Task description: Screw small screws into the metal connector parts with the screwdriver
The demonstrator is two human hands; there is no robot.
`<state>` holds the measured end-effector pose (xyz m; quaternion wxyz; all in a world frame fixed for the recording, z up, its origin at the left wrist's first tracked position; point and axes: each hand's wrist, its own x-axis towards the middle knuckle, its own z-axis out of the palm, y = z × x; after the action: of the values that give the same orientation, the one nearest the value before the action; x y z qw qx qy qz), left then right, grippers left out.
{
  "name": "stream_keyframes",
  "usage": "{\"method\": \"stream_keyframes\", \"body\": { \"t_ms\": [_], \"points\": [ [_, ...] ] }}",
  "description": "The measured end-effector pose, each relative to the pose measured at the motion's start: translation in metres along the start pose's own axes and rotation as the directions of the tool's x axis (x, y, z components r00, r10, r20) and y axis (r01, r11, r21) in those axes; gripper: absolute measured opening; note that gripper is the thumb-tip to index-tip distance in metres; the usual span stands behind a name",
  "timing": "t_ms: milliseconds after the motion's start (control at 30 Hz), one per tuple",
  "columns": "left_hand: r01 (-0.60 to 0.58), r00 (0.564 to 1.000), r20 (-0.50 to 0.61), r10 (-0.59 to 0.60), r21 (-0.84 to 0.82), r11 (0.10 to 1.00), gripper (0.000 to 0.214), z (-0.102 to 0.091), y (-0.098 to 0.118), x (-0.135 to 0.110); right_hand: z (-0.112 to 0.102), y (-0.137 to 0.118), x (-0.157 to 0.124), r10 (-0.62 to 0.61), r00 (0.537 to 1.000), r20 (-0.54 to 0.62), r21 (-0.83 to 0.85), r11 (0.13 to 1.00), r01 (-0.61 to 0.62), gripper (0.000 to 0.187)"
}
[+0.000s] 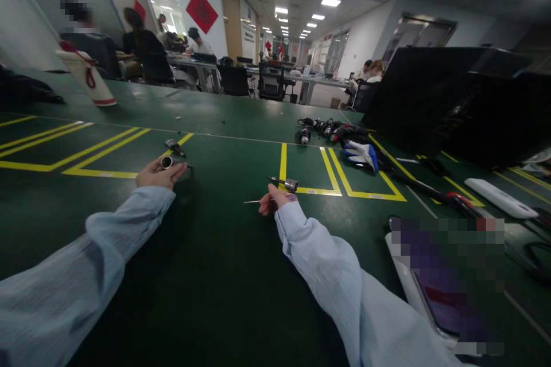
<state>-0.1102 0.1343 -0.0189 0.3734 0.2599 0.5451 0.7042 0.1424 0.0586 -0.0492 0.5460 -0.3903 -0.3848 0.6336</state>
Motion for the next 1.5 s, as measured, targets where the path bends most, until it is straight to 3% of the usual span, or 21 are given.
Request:
{"method": "stream_keyframes", "body": {
  "t_ms": [133,167,233,300,400,500,567,667,767,867,933,1033,1100,1167,1233,1333,1433,1500],
  "points": [
    [-0.063,0.997,0.058,0.059,0.08,0.995,0.012,-0.003,-0.002,-0.004,-0.002,0.0,0.006,0.004,0.992,0.126,-0.013,1.0,-0.002,0.037],
    [-0.121,0.982,0.168,0.09,0.184,0.975,0.017,-0.002,-0.004,-0.01,-0.004,-0.001,0.007,0.004,0.988,0.153,-0.007,1.0,-0.003,0.035],
    [-0.32,0.941,0.233,0.247,0.367,0.874,0.027,0.006,-0.007,-0.026,-0.008,-0.002,0.009,-0.005,0.979,0.203,0.023,1.0,0.0,0.03],
    [-0.47,0.853,0.447,0.271,0.428,0.772,0.035,0.016,-0.011,-0.046,-0.011,-0.003,0.01,-0.027,0.967,0.252,0.085,0.996,0.005,0.024],
    [-0.637,0.671,0.698,0.249,0.372,0.675,0.034,0.03,-0.016,-0.069,-0.013,-0.003,0.011,-0.061,0.942,0.331,0.206,0.978,-0.01,0.018],
    [-0.681,0.505,0.849,0.154,0.282,0.675,0.03,0.038,-0.021,-0.079,-0.013,-0.002,0.013,-0.081,0.927,0.367,0.273,0.962,-0.025,0.017],
    [-0.686,0.457,0.883,0.111,0.27,0.675,0.028,0.04,-0.023,-0.081,-0.011,-0.002,0.014,-0.1,0.928,0.359,0.267,0.964,0.0,0.018],
    [-0.707,0.442,0.891,0.105,0.275,0.652,0.024,0.04,-0.026,-0.08,-0.006,0.0,0.014,-0.14,0.94,0.313,0.193,0.978,0.081,0.02],
    [-0.674,0.41,0.911,0.055,0.262,0.69,0.021,0.04,-0.032,-0.079,0.003,0.003,0.011,-0.218,0.946,0.24,0.093,0.975,0.201,0.024],
    [-0.69,0.383,0.922,0.054,0.247,0.68,0.02,0.039,-0.038,-0.077,0.01,0.008,0.005,-0.313,0.937,0.152,-0.082,0.941,0.328,0.026],
    [-0.745,0.356,0.931,0.082,0.23,0.626,0.021,0.039,-0.04,-0.076,0.013,0.01,0.002,-0.394,0.911,0.117,-0.249,0.877,0.411,0.027],
    [-0.858,0.3,0.945,0.132,0.206,0.471,0.023,0.039,-0.041,-0.075,0.013,0.012,0.001,-0.509,0.851,0.128,-0.424,0.748,0.51,0.029],
    [-0.91,0.252,0.957,0.144,0.184,0.371,0.025,0.039,-0.041,-0.076,0.011,0.012,0.002,-0.509,0.852,0.121,-0.418,0.752,0.509,0.029],
    [-0.928,0.228,0.963,0.144,0.17,0.333,0.026,0.038,-0.041,-0.077,0.008,0.012,0.004,-0.43,0.897,0.104,-0.321,0.839,0.44,0.029],
    [-0.918,0.236,0.96,0.151,0.169,0.358,0.026,0.037,-0.042,-0.078,0.005,0.011,0.007,-0.315,0.942,0.119,-0.172,0.927,0.332,0.027],
    [-0.885,0.25,0.954,0.163,0.157,0.439,0.024,0.036,-0.043,-0.079,0.002,0.01,0.01,-0.205,0.964,0.167,-0.007,0.978,0.209,0.024],
    [-0.869,0.277,0.943,0.186,0.163,0.467,0.023,0.035,-0.043,-0.08,0.003,0.01,0.007,-0.257,0.956,0.145,0.0,0.966,0.259,0.024],
    [-0.884,0.289,0.938,0.192,0.185,0.43,0.024,0.035,-0.043,-0.08,0.006,0.011,0.003,-0.355,0.928,0.109,-0.111,0.924,0.366,0.024]
  ]
}}
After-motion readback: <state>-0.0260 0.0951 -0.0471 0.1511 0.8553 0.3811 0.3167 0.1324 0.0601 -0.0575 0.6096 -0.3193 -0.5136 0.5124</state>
